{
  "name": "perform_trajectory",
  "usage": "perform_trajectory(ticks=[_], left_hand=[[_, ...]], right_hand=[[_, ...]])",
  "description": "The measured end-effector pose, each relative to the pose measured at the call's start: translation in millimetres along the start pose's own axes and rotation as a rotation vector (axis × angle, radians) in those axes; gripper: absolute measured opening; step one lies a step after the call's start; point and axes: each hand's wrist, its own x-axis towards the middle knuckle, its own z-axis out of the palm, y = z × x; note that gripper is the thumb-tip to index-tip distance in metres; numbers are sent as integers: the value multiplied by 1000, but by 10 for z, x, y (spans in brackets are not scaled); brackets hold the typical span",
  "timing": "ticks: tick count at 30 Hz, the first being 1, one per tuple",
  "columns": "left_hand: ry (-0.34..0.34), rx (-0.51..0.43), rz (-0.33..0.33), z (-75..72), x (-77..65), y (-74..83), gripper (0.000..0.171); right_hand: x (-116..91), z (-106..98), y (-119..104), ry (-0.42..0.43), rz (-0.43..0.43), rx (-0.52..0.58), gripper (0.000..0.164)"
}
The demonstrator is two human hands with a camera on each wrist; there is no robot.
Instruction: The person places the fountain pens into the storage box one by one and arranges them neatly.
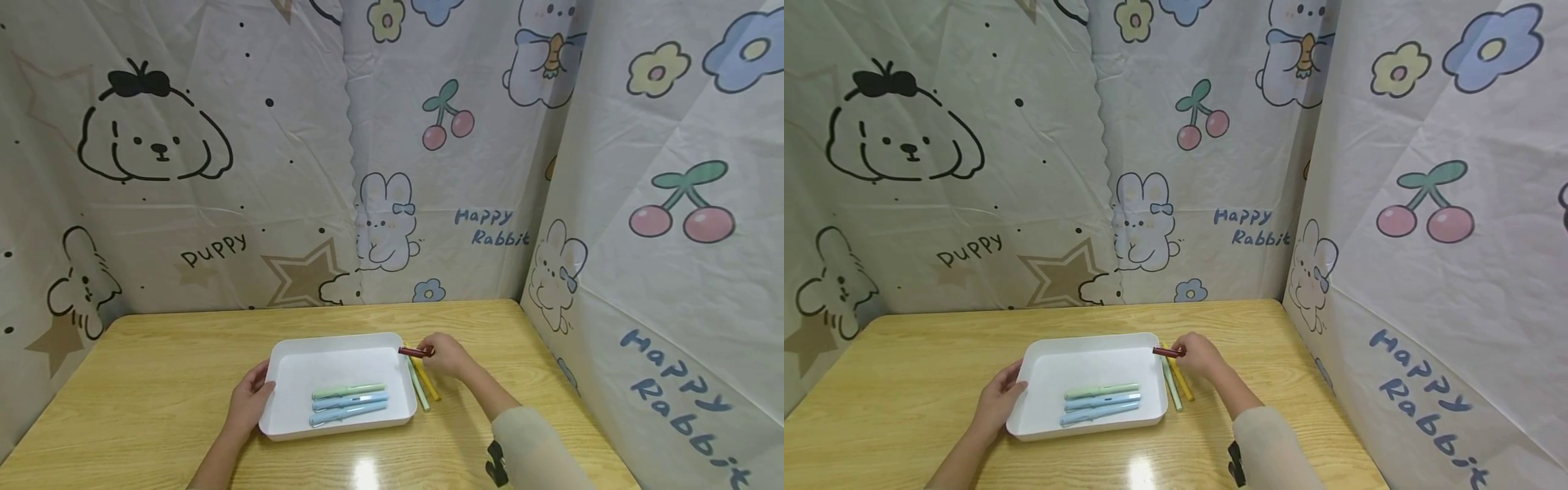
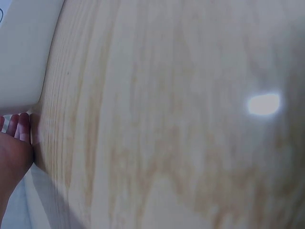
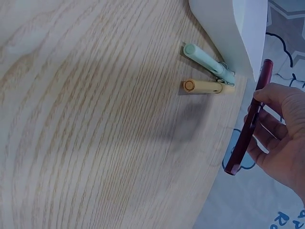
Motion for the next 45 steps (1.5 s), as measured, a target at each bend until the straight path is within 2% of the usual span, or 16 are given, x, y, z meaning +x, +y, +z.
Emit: perform_trajectory(ticks=[18, 28, 45], left_hand=[[11, -15, -1, 2, -32, 23, 49], [9, -6, 0, 0, -37, 31, 48], [3, -22, 2, 1, -29, 26, 50]], right_hand=[[19, 31, -127, -25, -23, -9, 16], [44, 43, -202, -49, -73, -20, 16], [91, 98, -336, -94, -74, -31, 16]])
